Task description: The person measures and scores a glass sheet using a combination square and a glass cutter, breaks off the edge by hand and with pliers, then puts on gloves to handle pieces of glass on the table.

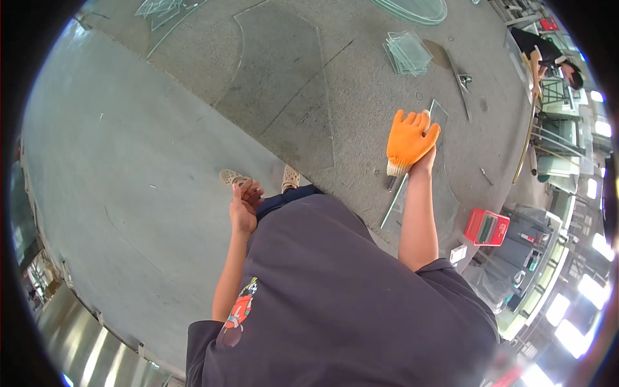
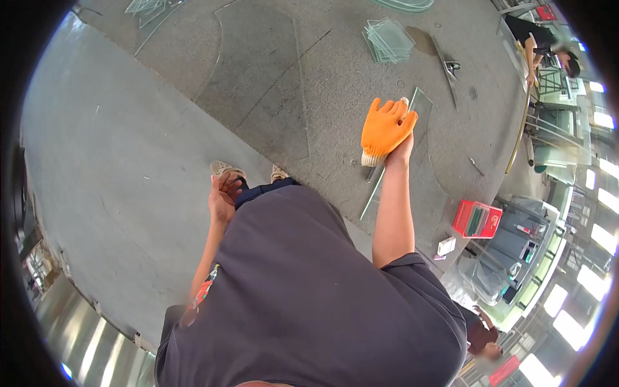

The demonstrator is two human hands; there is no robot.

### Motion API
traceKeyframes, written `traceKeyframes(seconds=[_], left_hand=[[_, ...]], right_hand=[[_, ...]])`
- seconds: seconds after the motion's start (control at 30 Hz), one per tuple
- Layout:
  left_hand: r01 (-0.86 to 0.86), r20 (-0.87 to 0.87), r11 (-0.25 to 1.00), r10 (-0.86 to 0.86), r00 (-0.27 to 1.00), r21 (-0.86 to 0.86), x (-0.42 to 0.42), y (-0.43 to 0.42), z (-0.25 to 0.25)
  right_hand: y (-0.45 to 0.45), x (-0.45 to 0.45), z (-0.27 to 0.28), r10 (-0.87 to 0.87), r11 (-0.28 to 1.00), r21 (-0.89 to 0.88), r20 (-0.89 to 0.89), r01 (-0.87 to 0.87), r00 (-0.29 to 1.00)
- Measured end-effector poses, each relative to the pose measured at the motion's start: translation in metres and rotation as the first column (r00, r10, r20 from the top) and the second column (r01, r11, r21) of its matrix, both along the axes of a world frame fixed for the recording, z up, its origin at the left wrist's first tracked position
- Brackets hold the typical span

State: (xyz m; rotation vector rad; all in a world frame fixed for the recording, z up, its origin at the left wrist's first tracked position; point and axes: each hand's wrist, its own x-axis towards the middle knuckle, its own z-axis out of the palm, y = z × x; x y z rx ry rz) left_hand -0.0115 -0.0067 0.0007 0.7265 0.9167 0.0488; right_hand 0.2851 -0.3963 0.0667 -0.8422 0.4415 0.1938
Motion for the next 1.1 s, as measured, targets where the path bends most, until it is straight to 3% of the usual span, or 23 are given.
traceKeyframes(seconds=[0.17, 0.33, 0.5, 0.87, 0.97, 1.07, 1.1], left_hand=[[-0.010, 0.112, 0.994, 0.022, 0.993, -0.113, 0.007, 0.005, -0.013], [-0.071, 0.090, 0.985, 0.086, 0.992, -0.157, 0.033, -0.010, 0.007], [-0.094, 0.056, 0.983, 0.104, 0.993, -0.157, 0.041, -0.004, 0.008], [-0.130, 0.018, 0.988, 0.132, 0.991, -0.088, 0.040, 0.005, 0.051], [-0.144, 0.024, 0.987, 0.146, 0.989, -0.074, 0.041, 0.006, 0.064], [-0.168, 0.001, 0.984, 0.169, 0.986, -0.055, 0.044, 0.006, 0.080], [-0.180, 0.009, 0.982, 0.181, 0.983, -0.057, 0.045, 0.006, 0.082]], right_hand=[[0.000, 0.013, 0.017, -0.048, 0.981, -0.190, -0.007, 0.045, 0.999], [-0.004, 0.030, 0.024, -0.066, 0.910, -0.412, -0.036, 0.045, 0.997], [0.001, 0.031, 0.030, -0.001, 0.956, -0.294, 0.048, 0.015, 0.999], [0.046, 0.008, -0.013, 0.155, 0.950, -0.245, -0.174, -0.195, 0.972], [0.089, 0.007, -0.023, 0.272, 0.902, -0.284, -0.211, -0.325, 0.939], [0.137, 0.006, -0.008, 0.433, 0.726, -0.516, -0.169, -0.454, 0.885], [0.149, 0.009, -0.016, 0.442, 0.755, -0.464, -0.162, -0.464, 0.882]])
